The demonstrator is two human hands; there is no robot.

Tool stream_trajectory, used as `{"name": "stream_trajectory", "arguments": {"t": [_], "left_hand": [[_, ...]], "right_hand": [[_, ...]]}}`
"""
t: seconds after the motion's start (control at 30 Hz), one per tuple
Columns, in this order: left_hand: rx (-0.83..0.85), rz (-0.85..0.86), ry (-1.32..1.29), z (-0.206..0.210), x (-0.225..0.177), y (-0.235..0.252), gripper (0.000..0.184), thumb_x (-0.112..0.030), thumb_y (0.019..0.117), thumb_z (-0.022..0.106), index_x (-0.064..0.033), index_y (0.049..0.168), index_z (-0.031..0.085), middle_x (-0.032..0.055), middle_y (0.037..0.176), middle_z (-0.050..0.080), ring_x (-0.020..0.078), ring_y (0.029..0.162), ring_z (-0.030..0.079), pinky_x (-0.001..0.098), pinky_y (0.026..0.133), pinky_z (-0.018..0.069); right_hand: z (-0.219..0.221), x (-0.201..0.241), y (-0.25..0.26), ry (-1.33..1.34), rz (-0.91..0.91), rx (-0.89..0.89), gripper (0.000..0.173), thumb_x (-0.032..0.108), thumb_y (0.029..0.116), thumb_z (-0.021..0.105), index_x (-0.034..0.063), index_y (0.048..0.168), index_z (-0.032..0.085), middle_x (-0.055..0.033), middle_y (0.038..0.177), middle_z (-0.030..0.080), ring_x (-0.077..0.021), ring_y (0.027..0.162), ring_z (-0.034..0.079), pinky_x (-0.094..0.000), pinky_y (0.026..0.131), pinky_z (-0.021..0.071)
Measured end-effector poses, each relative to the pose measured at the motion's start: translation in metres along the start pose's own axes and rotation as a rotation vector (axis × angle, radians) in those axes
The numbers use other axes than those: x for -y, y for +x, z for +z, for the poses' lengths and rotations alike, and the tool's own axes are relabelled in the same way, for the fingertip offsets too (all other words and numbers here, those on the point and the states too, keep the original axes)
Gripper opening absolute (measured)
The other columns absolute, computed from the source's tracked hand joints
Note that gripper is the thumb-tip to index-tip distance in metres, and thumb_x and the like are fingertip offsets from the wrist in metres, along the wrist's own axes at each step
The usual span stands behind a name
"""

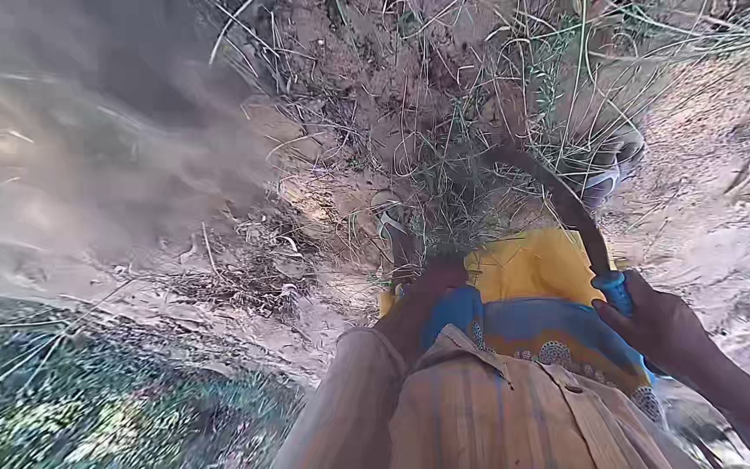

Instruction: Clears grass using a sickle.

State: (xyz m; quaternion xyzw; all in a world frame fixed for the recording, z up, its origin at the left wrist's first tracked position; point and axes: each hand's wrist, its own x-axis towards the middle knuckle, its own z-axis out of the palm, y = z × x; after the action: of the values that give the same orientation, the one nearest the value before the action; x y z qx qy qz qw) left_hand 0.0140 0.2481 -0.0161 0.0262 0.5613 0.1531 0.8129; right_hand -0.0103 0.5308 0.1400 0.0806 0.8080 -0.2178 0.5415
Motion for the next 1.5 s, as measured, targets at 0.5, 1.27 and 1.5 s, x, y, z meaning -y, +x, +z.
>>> {"name": "stream_trajectory", "arguments": {"t": [0.5,1.27,1.5], "left_hand": [[-0.878,-0.367,-0.546,-0.146,-0.005,0.072,0.093,-0.020,0.0958,0.069,0.0008,0.163,0.008,0.0317,0.160,0.033,0.0434,0.136,0.053,0.0533,0.105,0.0498],[-0.499,-0.244,-0.208,-0.052,0.044,0.037,0.041,-0.016,0.1105,0.039,0.0014,0.146,0.049,0.0334,0.129,0.062,0.0515,0.120,0.062,0.0678,0.096,0.0495],[-0.480,-0.276,-0.248,-0.053,0.031,0.036,0.045,-0.016,0.1104,0.039,-0.0026,0.153,0.043,0.0328,0.132,0.061,0.0503,0.122,0.061,0.0671,0.098,0.0492]], "right_hand": [[0.039,0.013,0.072,0.137,-0.068,-0.084,0.036,0.027,0.0973,0.059,-0.0054,0.115,0.059,-0.0173,0.075,0.062,-0.0325,0.066,0.063,-0.0508,0.061,0.0486],[0.007,-0.040,-0.003,-0.076,0.172,0.329,0.037,0.020,0.0961,0.065,-0.0074,0.120,0.059,-0.0267,0.081,0.064,-0.0473,0.075,0.065,-0.0629,0.064,0.0477],[0.016,0.064,0.164,-0.104,-0.235,0.164,0.036,0.021,0.1022,0.061,-0.0065,0.125,0.053,-0.0268,0.088,0.064,-0.0480,0.083,0.067,-0.0637,0.070,0.0495]]}}
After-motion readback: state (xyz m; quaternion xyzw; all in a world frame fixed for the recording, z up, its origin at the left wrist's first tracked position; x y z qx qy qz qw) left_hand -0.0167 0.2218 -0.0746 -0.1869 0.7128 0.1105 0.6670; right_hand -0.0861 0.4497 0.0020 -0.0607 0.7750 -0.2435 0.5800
